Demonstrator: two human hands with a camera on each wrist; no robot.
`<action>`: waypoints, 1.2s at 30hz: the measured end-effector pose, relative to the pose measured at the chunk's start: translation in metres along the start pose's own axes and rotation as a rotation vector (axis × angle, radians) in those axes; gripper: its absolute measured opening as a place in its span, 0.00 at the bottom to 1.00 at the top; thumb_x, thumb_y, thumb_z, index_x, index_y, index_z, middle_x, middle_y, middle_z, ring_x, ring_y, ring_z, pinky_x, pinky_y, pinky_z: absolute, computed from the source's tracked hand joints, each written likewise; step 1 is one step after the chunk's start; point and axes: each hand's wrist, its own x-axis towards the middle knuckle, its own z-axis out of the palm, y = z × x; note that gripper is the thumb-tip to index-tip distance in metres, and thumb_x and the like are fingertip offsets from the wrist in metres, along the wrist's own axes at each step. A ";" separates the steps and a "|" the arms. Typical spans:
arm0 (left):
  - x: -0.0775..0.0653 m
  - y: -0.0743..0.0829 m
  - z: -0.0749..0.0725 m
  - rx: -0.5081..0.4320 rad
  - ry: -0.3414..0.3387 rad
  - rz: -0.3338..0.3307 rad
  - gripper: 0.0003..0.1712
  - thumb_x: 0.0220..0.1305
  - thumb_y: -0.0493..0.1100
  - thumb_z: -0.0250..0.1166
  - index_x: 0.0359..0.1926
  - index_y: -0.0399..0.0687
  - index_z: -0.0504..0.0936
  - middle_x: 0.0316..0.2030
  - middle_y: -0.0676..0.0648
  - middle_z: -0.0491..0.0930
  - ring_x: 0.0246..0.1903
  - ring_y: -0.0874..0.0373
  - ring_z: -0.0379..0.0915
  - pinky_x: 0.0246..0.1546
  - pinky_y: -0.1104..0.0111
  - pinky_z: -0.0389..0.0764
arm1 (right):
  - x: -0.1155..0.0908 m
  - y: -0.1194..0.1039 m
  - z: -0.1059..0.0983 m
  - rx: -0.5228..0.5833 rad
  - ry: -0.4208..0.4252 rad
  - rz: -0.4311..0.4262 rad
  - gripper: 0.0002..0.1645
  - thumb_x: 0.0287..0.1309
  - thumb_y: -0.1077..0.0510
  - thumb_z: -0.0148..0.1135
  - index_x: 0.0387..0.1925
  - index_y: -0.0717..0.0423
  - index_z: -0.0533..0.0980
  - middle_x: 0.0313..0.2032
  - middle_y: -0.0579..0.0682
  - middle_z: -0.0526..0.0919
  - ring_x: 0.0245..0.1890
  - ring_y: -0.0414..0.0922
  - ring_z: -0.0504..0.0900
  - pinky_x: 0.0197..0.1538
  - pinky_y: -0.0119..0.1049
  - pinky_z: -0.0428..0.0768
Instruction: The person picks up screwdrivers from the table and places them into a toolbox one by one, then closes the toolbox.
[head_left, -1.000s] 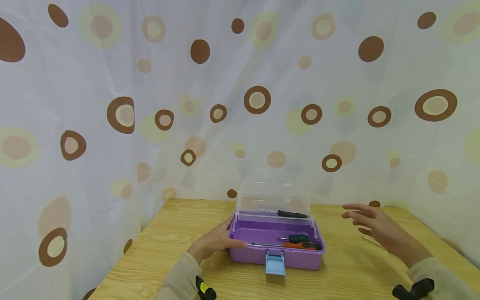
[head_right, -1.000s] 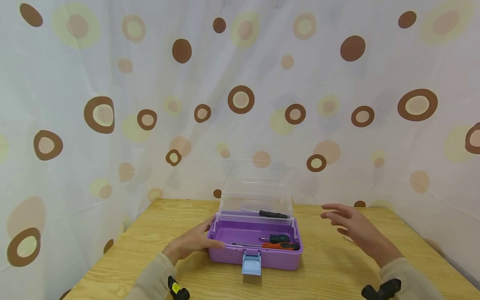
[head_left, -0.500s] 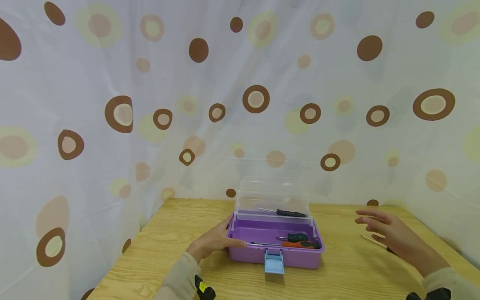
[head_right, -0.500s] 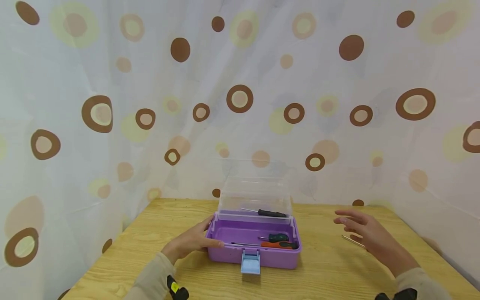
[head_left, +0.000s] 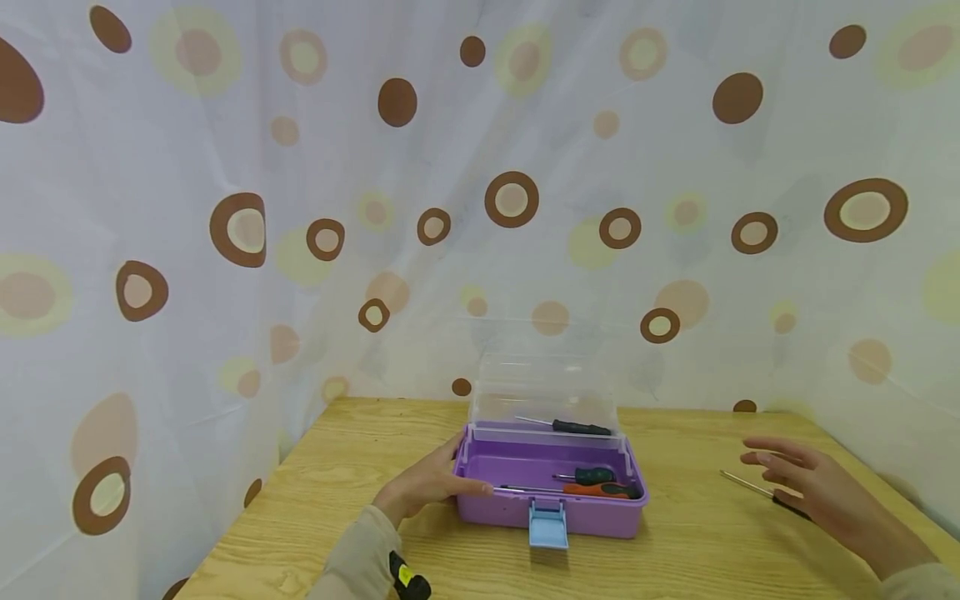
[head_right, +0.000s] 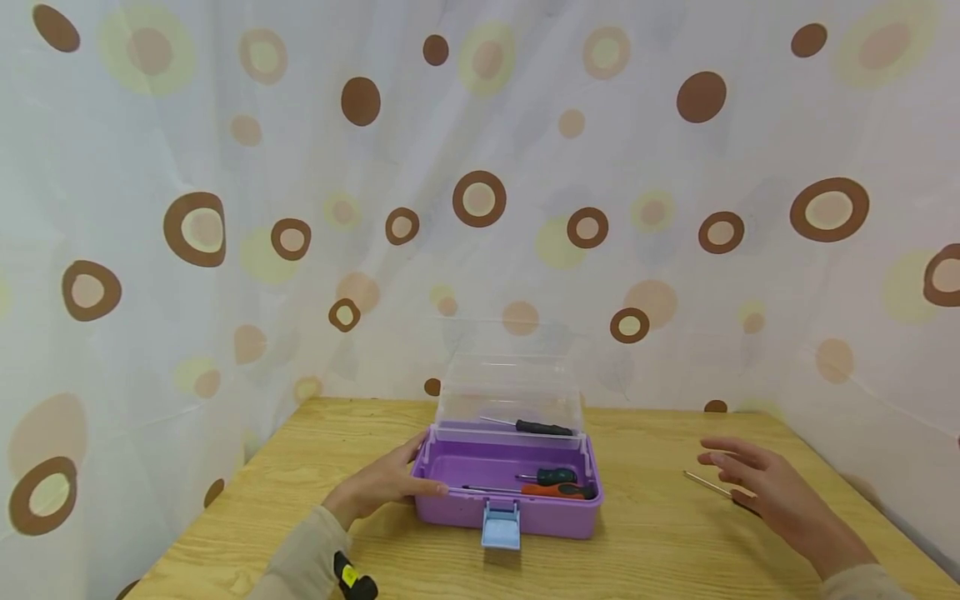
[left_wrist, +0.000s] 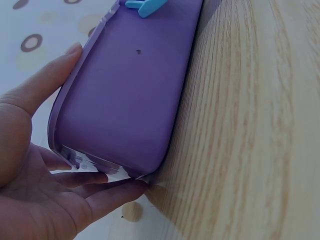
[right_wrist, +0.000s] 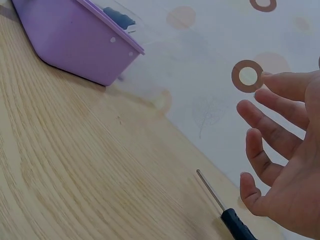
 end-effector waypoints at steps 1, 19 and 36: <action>0.000 0.000 0.000 -0.001 0.001 -0.003 0.64 0.60 0.45 0.77 0.84 0.46 0.42 0.77 0.36 0.56 0.69 0.38 0.61 0.69 0.41 0.62 | -0.002 0.002 -0.001 0.004 0.015 0.006 0.23 0.84 0.55 0.42 0.70 0.38 0.73 0.56 0.30 0.81 0.50 0.38 0.74 0.49 0.32 0.80; 0.000 0.000 0.000 -0.005 -0.002 0.002 0.65 0.60 0.45 0.78 0.84 0.45 0.41 0.77 0.35 0.56 0.69 0.38 0.62 0.69 0.41 0.63 | -0.030 0.026 -0.024 -0.040 0.154 0.025 0.22 0.83 0.57 0.44 0.67 0.38 0.76 0.52 0.27 0.82 0.48 0.26 0.74 0.40 0.28 0.76; 0.000 0.001 0.000 -0.002 -0.013 0.015 0.64 0.61 0.45 0.77 0.83 0.44 0.41 0.77 0.35 0.55 0.70 0.39 0.61 0.70 0.42 0.62 | -0.033 0.032 -0.029 -0.271 0.253 0.173 0.27 0.78 0.43 0.54 0.70 0.50 0.73 0.53 0.30 0.80 0.61 0.49 0.75 0.53 0.67 0.75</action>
